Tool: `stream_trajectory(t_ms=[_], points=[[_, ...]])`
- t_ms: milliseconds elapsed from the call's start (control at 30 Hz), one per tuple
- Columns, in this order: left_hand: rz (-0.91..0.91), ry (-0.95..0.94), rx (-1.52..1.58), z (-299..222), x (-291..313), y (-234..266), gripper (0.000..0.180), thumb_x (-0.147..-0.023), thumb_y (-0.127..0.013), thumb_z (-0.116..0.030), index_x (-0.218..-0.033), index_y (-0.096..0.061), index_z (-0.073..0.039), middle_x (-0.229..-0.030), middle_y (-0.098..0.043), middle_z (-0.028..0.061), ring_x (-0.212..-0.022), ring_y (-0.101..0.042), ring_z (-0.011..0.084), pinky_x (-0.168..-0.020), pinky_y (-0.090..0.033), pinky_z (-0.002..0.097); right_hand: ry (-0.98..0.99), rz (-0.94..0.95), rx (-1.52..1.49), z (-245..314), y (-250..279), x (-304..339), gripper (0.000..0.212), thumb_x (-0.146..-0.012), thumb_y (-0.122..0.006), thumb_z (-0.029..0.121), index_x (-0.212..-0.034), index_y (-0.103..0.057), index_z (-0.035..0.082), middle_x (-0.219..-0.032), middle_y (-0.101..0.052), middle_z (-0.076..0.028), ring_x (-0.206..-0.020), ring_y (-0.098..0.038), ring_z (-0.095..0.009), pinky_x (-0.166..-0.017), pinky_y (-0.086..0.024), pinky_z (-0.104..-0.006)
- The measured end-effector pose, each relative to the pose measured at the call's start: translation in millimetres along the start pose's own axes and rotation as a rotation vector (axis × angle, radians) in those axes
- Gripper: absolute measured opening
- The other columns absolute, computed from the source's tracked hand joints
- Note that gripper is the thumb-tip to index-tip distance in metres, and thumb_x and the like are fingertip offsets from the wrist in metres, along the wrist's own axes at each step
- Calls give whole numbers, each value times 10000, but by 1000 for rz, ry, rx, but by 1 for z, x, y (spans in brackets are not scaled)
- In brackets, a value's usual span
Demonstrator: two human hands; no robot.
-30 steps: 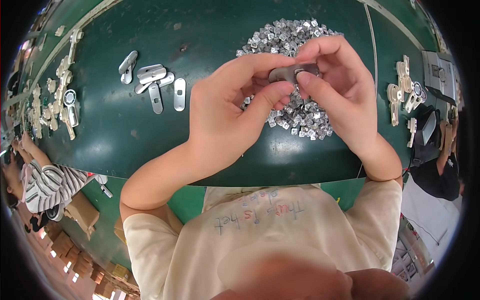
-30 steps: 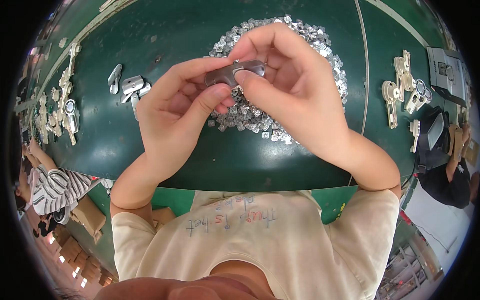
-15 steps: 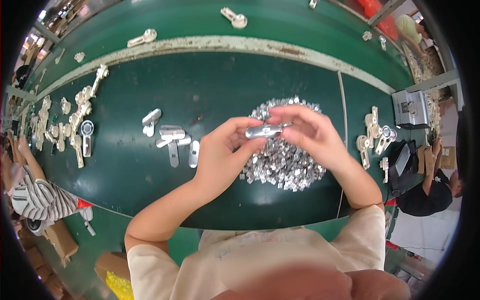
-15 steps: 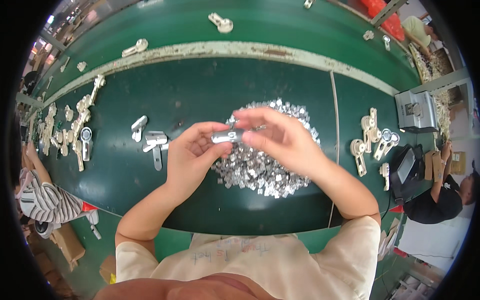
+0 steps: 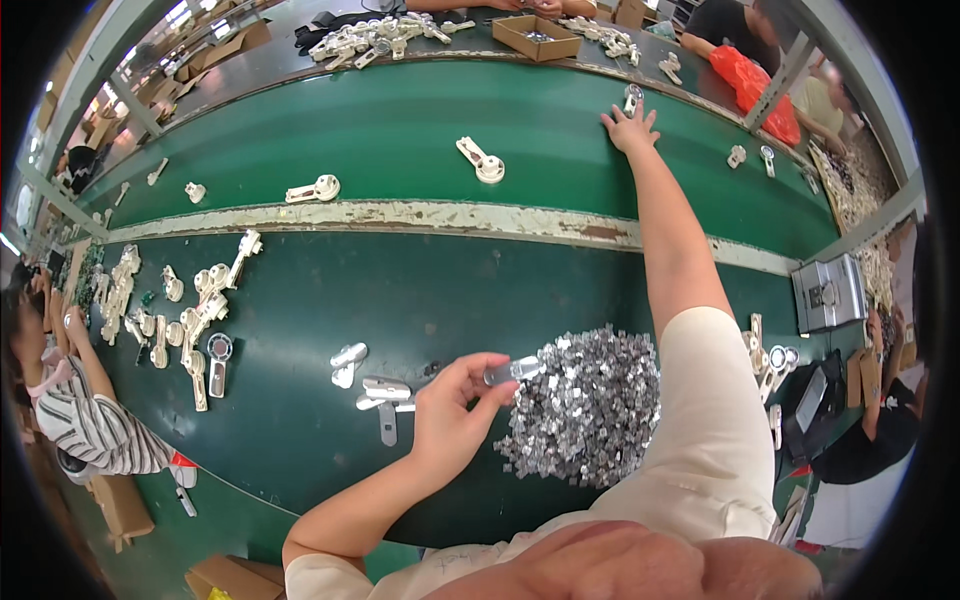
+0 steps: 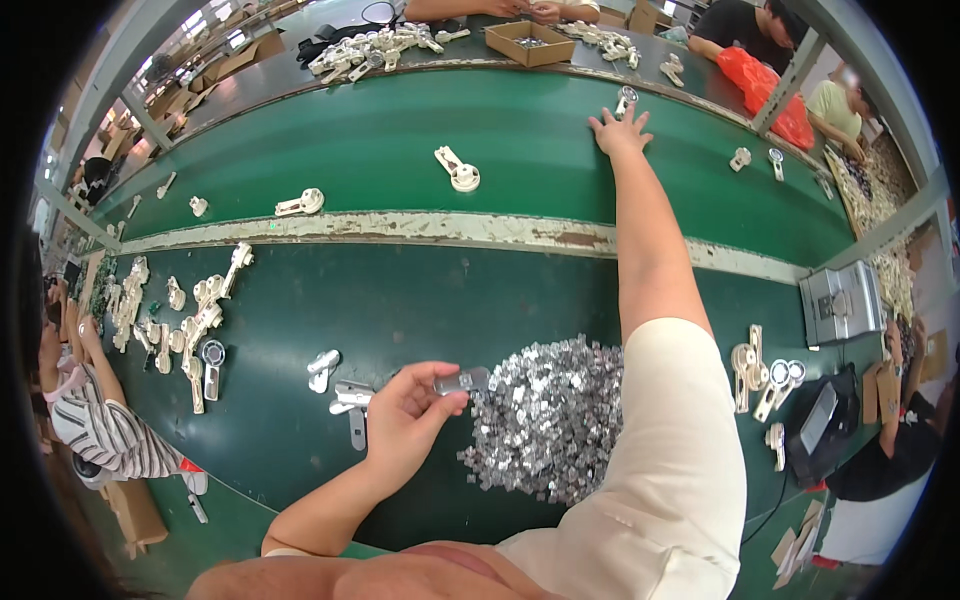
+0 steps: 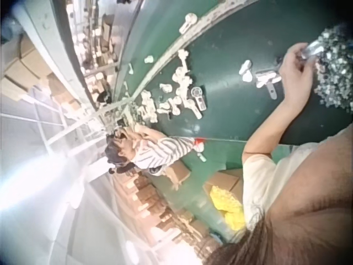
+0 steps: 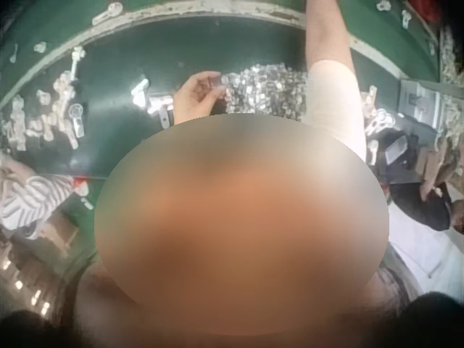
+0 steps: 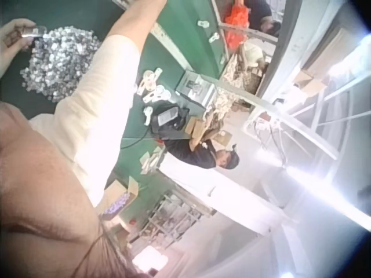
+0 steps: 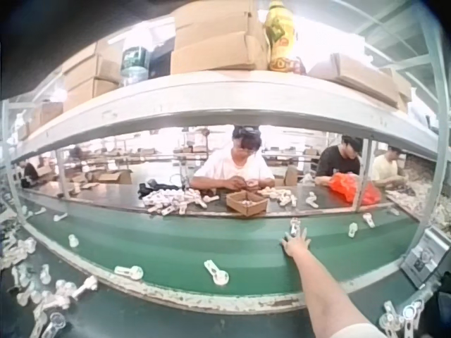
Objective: Assembling small metal components into plastic housings on an industrial assembly line.
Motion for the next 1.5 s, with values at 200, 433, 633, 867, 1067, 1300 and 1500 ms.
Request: stream_trajectory(t_ms=[200, 433, 633, 867, 1067, 1300, 1500], points=[[-22, -43, -30, 7, 6, 5, 263, -792, -665, -23, -1041, -583, 3, -909, -631, 67, -743, -622, 87, -639, -484, 215, 415, -708, -70, -25, 7, -9, 173, -849, -543, 204, -929, -560, 51, -910, -590, -179, -828, -555, -376, -726, -460, -450], [40, -82, -14, -1, 11, -9, 248, -802, -631, 6, -1044, -582, -10, -870, -602, 77, -714, -614, 104, -630, -488, 228, 699, 327, -617, -55, 125, 108, 199, -830, -642, 149, -946, -517, 45, -753, -548, 29, -720, -520, -43, -619, -403, -191], [126, -48, 70, -13, 19, -18, 294, -832, -575, 61, -1118, -516, 18, -908, -586, 55, -789, -590, 93, -696, -491, 207, 834, 500, -319, -14, 94, 211, 242, -724, -713, 158, -874, -617, -6, -736, -624, -95, -664, -574, -162, -639, -462, -277], [172, -53, 67, -14, 23, -21, 288, -826, -587, 57, -1102, -510, 38, -943, -592, 74, -801, -581, 99, -705, -498, 222, 577, -107, -15, -79, 69, 278, 592, -737, -686, 445, -1139, -553, 31, -1080, -546, -188, -976, -555, -306, -869, -438, -371], [203, 14, 128, -13, 20, -23, 254, -825, -592, 43, -1069, -523, 56, -869, -627, 92, -769, -626, 127, -708, -520, 220, 422, 133, -955, -77, 75, 332, 388, -868, -606, 253, -1150, -492, 13, -1007, -589, -82, -792, -563, -112, -701, -459, -253], [293, 56, 109, -14, 22, -30, 311, -814, -573, 85, -1116, -503, 83, -994, -617, 151, -868, -640, 190, -771, -546, 277, 1133, -7, -815, -28, 137, 431, 402, -688, -673, -22, -1066, -536, -42, -975, -570, -214, -822, -571, -269, -673, -467, -309], [344, 43, 113, -13, 27, -31, 332, -817, -559, 95, -1141, -489, 85, -1027, -609, 161, -900, -633, 203, -783, -545, 283, 1088, 24, -773, -27, 125, 438, 400, -667, -706, 2, -1037, -560, -44, -957, -566, -213, -778, -566, -280, -631, -467, -325]])
Point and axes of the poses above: each hand's wrist, its own x-axis away from the middle knuckle, its own y-axis out of the back of the hand, z = x × y, the point moved 3 cm from there along -x, towards the middle knuckle
